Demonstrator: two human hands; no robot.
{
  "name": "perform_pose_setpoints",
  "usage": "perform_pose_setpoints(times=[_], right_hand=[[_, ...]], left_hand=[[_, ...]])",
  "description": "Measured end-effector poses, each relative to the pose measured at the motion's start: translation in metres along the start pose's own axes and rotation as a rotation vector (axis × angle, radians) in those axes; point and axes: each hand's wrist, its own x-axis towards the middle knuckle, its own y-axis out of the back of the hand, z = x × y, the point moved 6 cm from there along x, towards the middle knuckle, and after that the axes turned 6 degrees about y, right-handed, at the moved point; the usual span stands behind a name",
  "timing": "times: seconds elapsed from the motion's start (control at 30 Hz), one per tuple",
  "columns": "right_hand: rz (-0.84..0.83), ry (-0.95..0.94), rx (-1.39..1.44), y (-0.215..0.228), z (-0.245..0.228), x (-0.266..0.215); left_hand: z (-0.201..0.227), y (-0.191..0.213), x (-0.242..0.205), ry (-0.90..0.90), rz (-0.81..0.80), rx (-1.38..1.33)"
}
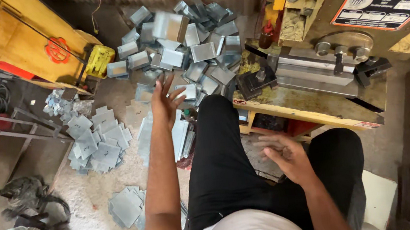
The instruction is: The person sits on the floor and repeatedly places flat metal sheets into a hydraulic press machine. They operate the machine to bend the sheets and then remove the finished pieces, placing them into a growing pile on the floor.
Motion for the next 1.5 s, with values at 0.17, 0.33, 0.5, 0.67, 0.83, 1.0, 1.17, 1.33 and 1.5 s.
perform_pose_setpoints(times=[0.17,0.33,0.5,0.67,0.83,1.0,1.17,1.33,1.5], right_hand=[[0.090,-0.064,0.002,0.018,0.022,-0.002],[0.096,-0.065,-0.038,0.023,0.031,0.001],[0.063,-0.078,-0.037,0.015,0.032,0.005],[0.069,-0.097,-0.075,0.010,0.029,0.007],[0.043,-0.099,-0.055,0.003,0.032,0.014],[0.014,-0.092,-0.008,0.001,0.029,0.014],[0.000,-0.114,-0.114,0.005,0.035,0.010],[-0.021,-0.086,-0.059,0.008,0.042,0.005],[-0.003,-0.062,0.374,0.013,0.005,-0.001]], left_hand=[[-0.082,0.133,-0.005,0.085,0.421,0.657],[-0.101,0.201,-0.063,-0.034,0.715,1.305],[-0.106,0.253,-0.104,0.269,1.005,1.261],[-0.142,0.269,-0.134,0.366,1.080,0.237],[-0.143,0.269,-0.140,0.217,1.093,-0.088],[-0.093,0.257,-0.118,-0.127,1.036,0.028],[0.017,0.141,-0.120,-0.692,0.919,0.855],[0.091,-0.059,-0.185,-1.209,0.392,1.177],[0.074,-0.191,-0.235,-1.688,-0.095,1.256]])
